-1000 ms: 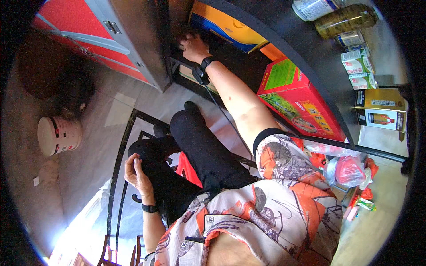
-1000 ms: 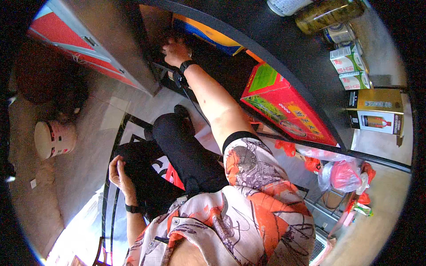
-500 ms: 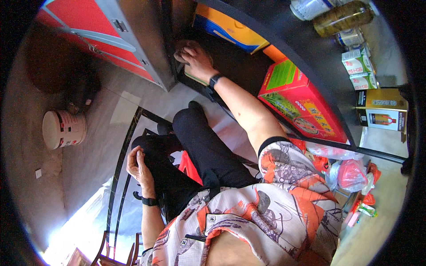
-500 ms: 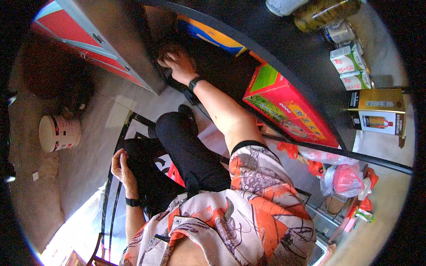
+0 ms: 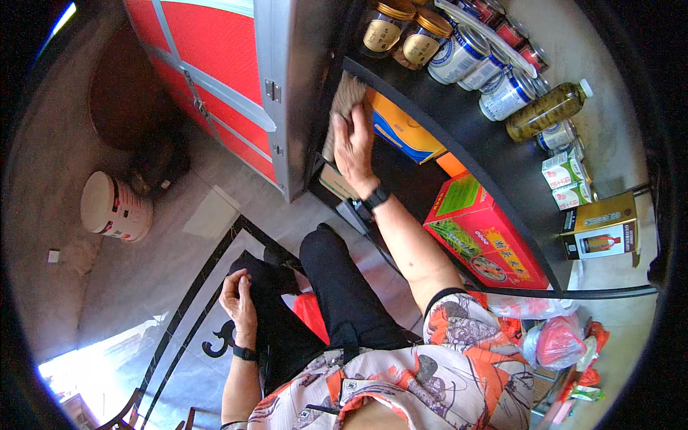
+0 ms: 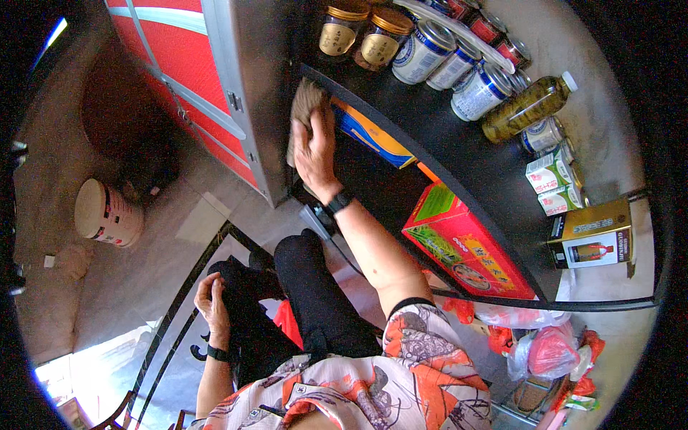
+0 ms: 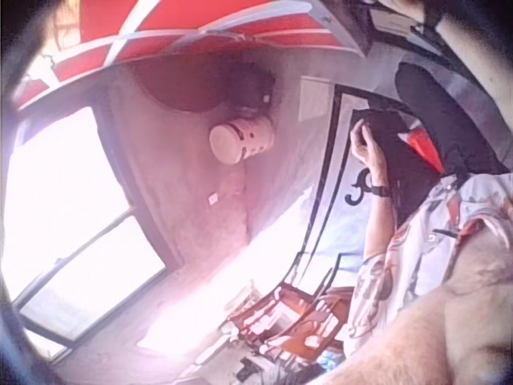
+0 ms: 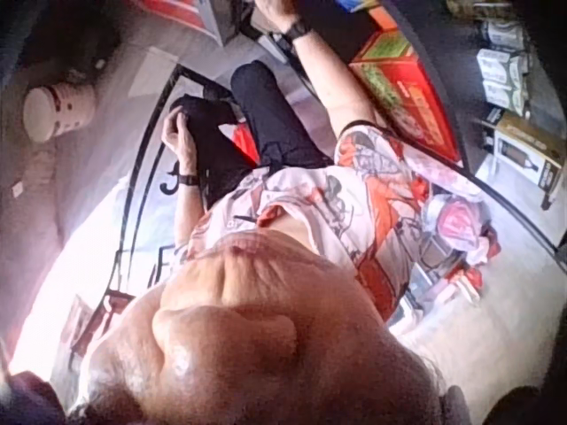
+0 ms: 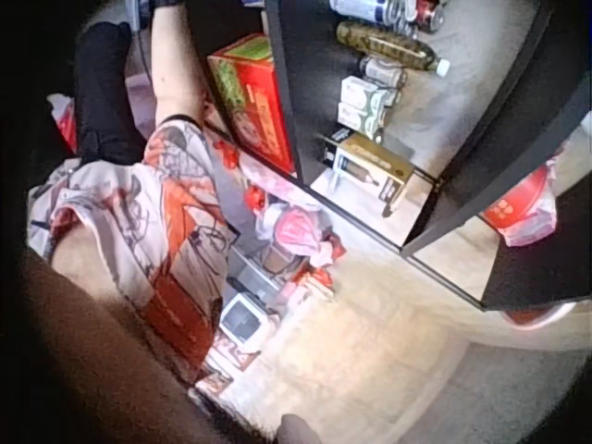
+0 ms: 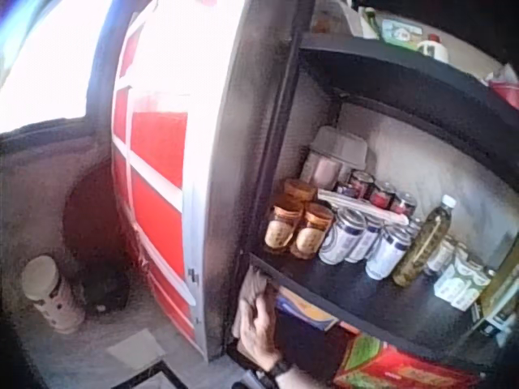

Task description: The person wipes a shelf with a cloth, then picks up and places back several jars, cans, and boxes. They open and close a small jar, wipe the shelf again, and move a red box to a lower shelf before wiping that area.

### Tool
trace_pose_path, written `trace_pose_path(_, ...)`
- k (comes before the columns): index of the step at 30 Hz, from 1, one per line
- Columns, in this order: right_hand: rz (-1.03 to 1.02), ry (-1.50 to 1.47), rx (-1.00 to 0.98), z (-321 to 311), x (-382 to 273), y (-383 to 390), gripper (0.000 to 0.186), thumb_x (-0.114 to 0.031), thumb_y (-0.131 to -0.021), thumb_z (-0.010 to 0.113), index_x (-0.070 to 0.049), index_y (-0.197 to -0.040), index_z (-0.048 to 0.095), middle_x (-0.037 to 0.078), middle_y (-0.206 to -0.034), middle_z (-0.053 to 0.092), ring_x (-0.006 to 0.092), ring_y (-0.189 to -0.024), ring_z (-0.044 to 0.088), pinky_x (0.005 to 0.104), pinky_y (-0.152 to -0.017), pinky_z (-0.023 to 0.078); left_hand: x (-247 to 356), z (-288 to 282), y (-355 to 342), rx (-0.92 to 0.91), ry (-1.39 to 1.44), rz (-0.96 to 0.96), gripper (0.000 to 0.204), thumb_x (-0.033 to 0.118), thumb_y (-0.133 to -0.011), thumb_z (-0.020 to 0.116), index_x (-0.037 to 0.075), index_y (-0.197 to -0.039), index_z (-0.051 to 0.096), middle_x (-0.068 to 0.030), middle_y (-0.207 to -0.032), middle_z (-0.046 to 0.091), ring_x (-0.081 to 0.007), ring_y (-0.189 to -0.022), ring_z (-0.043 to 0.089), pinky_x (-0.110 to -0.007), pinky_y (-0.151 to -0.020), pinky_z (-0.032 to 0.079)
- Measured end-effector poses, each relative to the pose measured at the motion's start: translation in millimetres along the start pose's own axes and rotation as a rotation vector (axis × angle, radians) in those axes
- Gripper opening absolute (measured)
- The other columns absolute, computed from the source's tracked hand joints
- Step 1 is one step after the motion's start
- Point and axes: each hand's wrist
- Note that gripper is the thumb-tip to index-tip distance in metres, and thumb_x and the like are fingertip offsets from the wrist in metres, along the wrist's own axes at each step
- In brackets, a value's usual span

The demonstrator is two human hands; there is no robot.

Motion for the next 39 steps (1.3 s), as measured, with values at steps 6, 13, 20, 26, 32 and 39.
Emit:
trace_pose_path(6, 0.201, -0.311, 0.233, 38, -8, -31, 0.043, -0.014, -0.091, 0.072, 0.000, -0.126, 0.052, 0.017, -0.124, 0.055, 0.0290, -0.114, 0.053, 0.0407, -0.102, 0.042, 0, -6, 1, 0.028, 0.043, -0.003, 0.012, 0.008, -0.098, 0.062, 0.001, -0.103, 0.071, -0.0013, -0.089, 0.067, -0.0082, -0.083, 0.062, -0.023, -0.074, 0.049)
trace_pose_path(13, 0.035, -0.023, 0.280, 57, 14, -47, 0.059, -0.016, -0.089, 0.073, 0.008, -0.134, 0.042, 0.028, -0.127, 0.053, 0.0426, -0.119, 0.050, 0.0462, -0.105, 0.038, 2, -9, -3, 0.016, 0.032, -0.007, 0.012, 0.008, -0.098, 0.062, 0.001, -0.104, 0.071, -0.0023, -0.089, 0.066, -0.0085, -0.081, 0.060, -0.023, -0.073, 0.048)
trace_pose_path(20, 0.167, 0.214, -0.049, 60, 72, 11, 0.063, -0.030, -0.089, 0.069, 0.014, -0.126, 0.044, 0.035, -0.115, 0.055, 0.0512, -0.107, 0.052, 0.0530, -0.095, 0.041, 2, -11, -4, 0.014, -0.041, -0.026, 0.013, 0.008, -0.098, 0.062, 0.001, -0.105, 0.071, -0.0026, -0.092, 0.066, -0.0093, -0.085, 0.062, -0.024, -0.075, 0.050)
trace_pose_path(26, 0.190, 0.385, -0.286, 74, 109, 71, 0.050, -0.024, -0.085, 0.072, 0.003, -0.121, 0.049, 0.025, -0.111, 0.059, 0.0425, -0.105, 0.058, 0.0536, -0.089, 0.044, 2, -8, -5, 0.022, -0.030, -0.049, 0.014, 0.009, -0.098, 0.062, 0.002, -0.105, 0.071, -0.0026, -0.092, 0.067, -0.0088, -0.083, 0.061, -0.023, -0.074, 0.049)
trace_pose_path(32, 0.133, 0.685, -0.413, 62, 107, 102, 0.043, -0.016, -0.080, 0.070, 0.000, -0.116, 0.055, 0.017, -0.109, 0.058, 0.0392, -0.104, 0.053, 0.0519, -0.087, 0.043, 4, -3, -6, 0.026, -0.031, -0.040, 0.015, 0.011, -0.099, 0.063, 0.001, -0.106, 0.072, -0.0029, -0.091, 0.068, -0.0096, -0.082, 0.062, -0.024, -0.075, 0.049)
trace_pose_path(39, -0.181, 0.489, -0.700, 17, 82, 169, 0.022, -0.012, -0.085, 0.058, -0.006, -0.106, 0.061, 0.013, -0.109, 0.058, 0.0318, -0.107, 0.054, 0.0467, -0.091, 0.043, 0, -8, -5, 0.011, -0.109, 0.003, 0.019, 0.013, -0.099, 0.062, 0.001, -0.110, 0.071, -0.0035, -0.094, 0.069, -0.0104, -0.084, 0.060, -0.025, -0.079, 0.049)
Point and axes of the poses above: each hand's wrist, its own y-axis away from the middle knuckle, its own z-axis out of the palm, x = y × z
